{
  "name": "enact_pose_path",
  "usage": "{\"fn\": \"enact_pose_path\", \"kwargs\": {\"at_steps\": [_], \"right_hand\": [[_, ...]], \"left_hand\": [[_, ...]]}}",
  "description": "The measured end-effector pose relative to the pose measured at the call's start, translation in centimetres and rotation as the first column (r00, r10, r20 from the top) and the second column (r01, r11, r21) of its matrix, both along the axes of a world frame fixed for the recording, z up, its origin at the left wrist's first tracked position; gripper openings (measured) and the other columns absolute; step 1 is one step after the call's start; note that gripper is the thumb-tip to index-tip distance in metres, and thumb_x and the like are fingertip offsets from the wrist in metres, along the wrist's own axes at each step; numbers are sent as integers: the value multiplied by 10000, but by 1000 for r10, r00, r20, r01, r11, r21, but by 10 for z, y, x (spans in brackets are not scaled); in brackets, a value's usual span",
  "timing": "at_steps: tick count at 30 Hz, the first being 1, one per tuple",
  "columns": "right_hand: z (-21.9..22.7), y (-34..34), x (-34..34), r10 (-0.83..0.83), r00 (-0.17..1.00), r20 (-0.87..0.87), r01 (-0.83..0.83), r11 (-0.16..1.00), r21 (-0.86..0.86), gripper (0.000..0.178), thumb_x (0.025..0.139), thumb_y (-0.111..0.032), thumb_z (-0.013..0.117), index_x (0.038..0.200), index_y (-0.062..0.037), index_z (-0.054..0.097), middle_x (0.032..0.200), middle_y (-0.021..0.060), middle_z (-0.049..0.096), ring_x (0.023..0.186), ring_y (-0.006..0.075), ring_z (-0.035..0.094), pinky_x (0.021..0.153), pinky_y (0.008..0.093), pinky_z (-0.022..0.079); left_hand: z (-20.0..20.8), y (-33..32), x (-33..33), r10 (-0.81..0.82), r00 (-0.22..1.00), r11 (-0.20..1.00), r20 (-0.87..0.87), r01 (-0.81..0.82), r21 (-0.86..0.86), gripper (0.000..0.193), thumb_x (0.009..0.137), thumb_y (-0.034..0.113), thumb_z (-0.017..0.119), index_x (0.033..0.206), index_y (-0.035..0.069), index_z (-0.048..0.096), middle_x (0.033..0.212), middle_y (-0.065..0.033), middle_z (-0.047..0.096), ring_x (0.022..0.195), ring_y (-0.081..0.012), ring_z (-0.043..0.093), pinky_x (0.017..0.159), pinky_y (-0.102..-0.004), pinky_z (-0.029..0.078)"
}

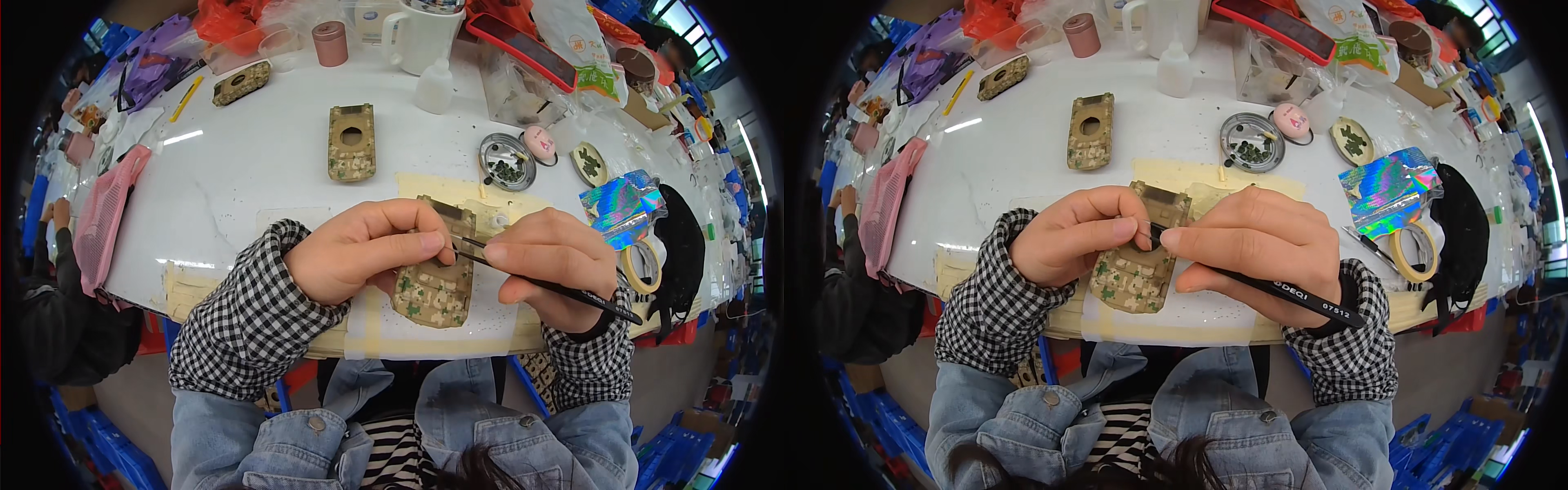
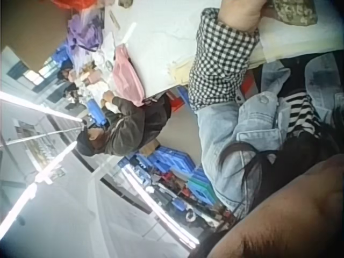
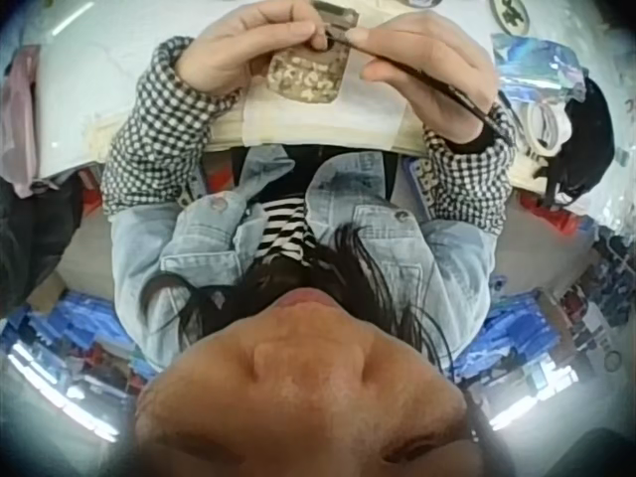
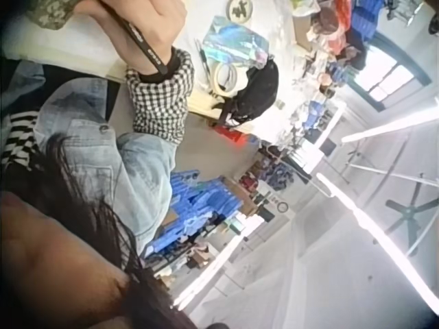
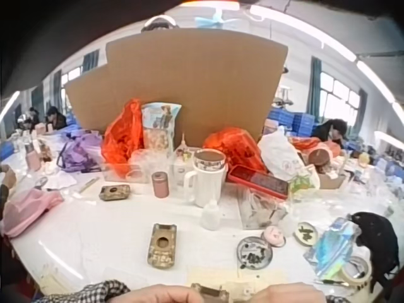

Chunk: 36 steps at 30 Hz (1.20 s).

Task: Assemble and detail a plastic toy tank model using tools.

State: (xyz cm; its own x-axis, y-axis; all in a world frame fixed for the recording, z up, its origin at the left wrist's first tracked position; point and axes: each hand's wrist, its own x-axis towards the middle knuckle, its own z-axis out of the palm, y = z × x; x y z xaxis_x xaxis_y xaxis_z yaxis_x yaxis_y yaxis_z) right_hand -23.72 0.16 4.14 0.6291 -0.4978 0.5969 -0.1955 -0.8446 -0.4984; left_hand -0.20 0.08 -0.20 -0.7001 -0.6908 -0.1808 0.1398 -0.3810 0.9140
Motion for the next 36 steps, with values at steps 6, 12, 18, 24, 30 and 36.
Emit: {"fn": "enact_pose_path", "kwargs": {"at_steps": [6, 12, 18, 24, 30, 36], "right_hand": [[-4, 1, 0, -67, 997, 28, 65, 996, 58, 344, 671, -131, 776, 977, -13, 673, 812, 92, 668, 682, 218, 629, 615, 308, 482], [-12, 5, -2, -188, 950, 249, 115, 953, 281, 190, 816, -80, 675, 969, 27, 646, 891, 123, 666, 803, 195, 625, 721, 297, 485], [-21, 11, 9, -215, 875, 434, -80, 820, 567, 186, 939, -100, 520, 1021, 62, 563, 981, 123, 582, 884, 178, 621, 809, 273, 509], [-23, 10, 12, -245, 867, 434, -63, 810, 583, 206, 967, -126, 461, 993, 59, 547, 939, 126, 592, 887, 194, 648, 791, 284, 546], [-22, 10, 11, -256, 867, 427, -53, 805, 592, 207, 966, -130, 469, 993, 59, 547, 928, 129, 604, 889, 198, 652, 781, 280, 549], [-23, 10, 12, -280, 860, 427, -43, 793, 607, 213, 962, -140, 483, 983, 59, 555, 917, 133, 624, 876, 193, 655, 772, 278, 550]], "left_hand": [[-4, 2, -3, 74, 997, 994, 7, -74, -78, 196, 949, 274, 511, 970, 91, 578, 893, 53, 596, 717, -1, 502, 573, -168, 416], [4, 3, -4, 146, 989, 989, 9, -146, 12, 178, 951, 172, 495, 1014, 27, 577, 960, -25, 604, 883, -70, 552, 758, -226, 446], [-2, 4, -9, 179, 982, 984, -61, -180, -13, 241, 955, 144, 476, 1133, 7, 563, 1106, -68, 603, 1025, -107, 553, 897, -271, 442], [-4, 4, -9, 185, 983, 981, -13, -186, -63, 275, 949, 125, 478, 1178, -6, 556, 1183, -88, 583, 1109, -129, 519, 958, -286, 406], [-4, 4, -10, 181, 983, 979, -28, -183, -90, 283, 946, 111, 474, 1189, -13, 549, 1197, -96, 578, 1132, -143, 510, 983, -294, 386], [-3, 5, -10, 184, 983, 980, -8, -184, -75, 284, 943, 112, 478, 1188, -11, 551, 1198, -98, 578, 1134, -147, 507, 986, -298, 382]]}}
